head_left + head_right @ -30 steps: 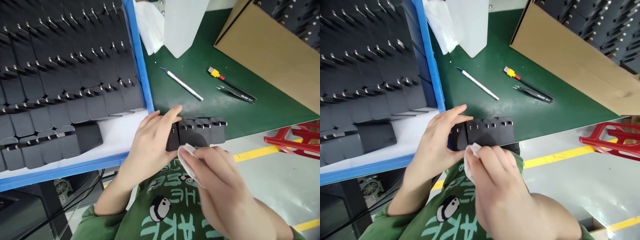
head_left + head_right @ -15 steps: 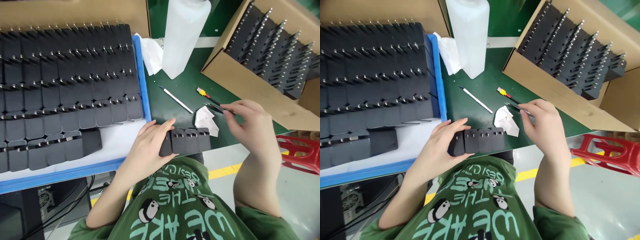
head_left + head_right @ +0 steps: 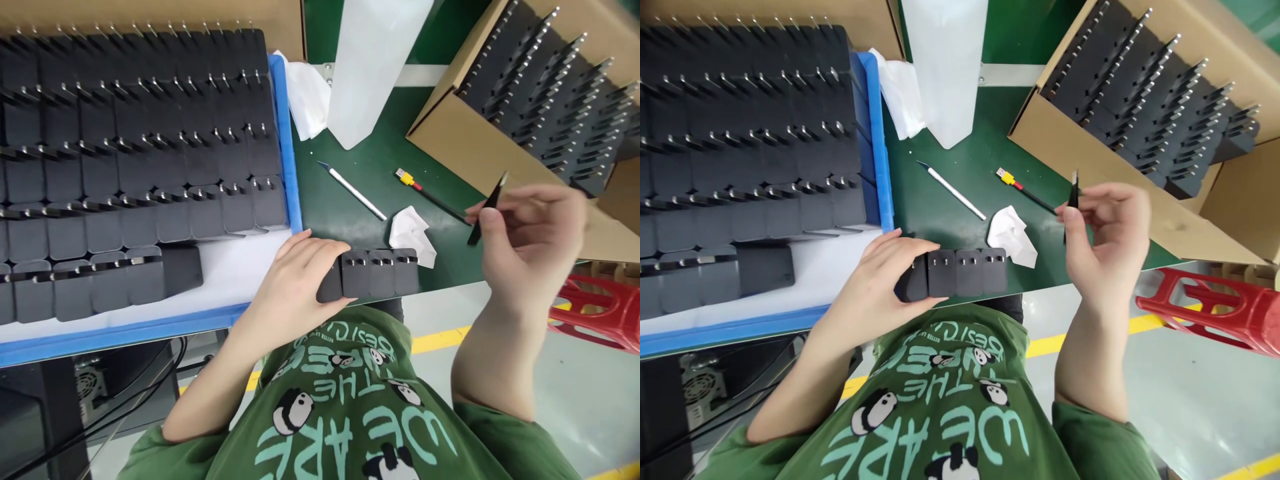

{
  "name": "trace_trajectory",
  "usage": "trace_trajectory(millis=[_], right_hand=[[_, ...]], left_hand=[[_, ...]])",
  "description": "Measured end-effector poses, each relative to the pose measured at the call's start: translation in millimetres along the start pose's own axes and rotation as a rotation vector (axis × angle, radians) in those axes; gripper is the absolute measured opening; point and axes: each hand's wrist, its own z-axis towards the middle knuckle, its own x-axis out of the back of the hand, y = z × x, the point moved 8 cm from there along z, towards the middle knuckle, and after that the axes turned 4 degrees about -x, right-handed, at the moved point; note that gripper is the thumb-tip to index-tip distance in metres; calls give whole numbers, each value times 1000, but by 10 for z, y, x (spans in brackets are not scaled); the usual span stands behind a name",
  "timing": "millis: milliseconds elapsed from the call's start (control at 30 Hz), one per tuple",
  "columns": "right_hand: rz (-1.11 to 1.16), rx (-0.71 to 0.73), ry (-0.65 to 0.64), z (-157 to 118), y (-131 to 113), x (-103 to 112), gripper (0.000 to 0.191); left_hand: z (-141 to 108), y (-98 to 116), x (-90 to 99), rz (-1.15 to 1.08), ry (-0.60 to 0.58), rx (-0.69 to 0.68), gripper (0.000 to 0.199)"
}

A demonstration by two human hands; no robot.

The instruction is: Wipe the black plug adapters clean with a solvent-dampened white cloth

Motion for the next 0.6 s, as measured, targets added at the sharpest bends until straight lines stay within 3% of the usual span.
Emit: trace_trajectory(millis=[100,167,300,433,533,600], right_hand=[[327,-50,97,-167,-101,216,15],[413,-74,101,-285,-66,321,6],[462,-4,103,-496,123,539,29],[475,45,195,-576,113,669,30],[695,80,263,-582,-231,668,30],[739,107,274,-605,-560,655,29]], left_hand=[[-1,-4,1,10,-2,-7,51],[-10,5,21,10,20,-28,53],[-33,67,122,-33,113,-63,53],[-19,259,383,-282,385,-89,52],[-9,504,611,-462,640,-168,53],[-13,660,718,-435,761,-179,60]])
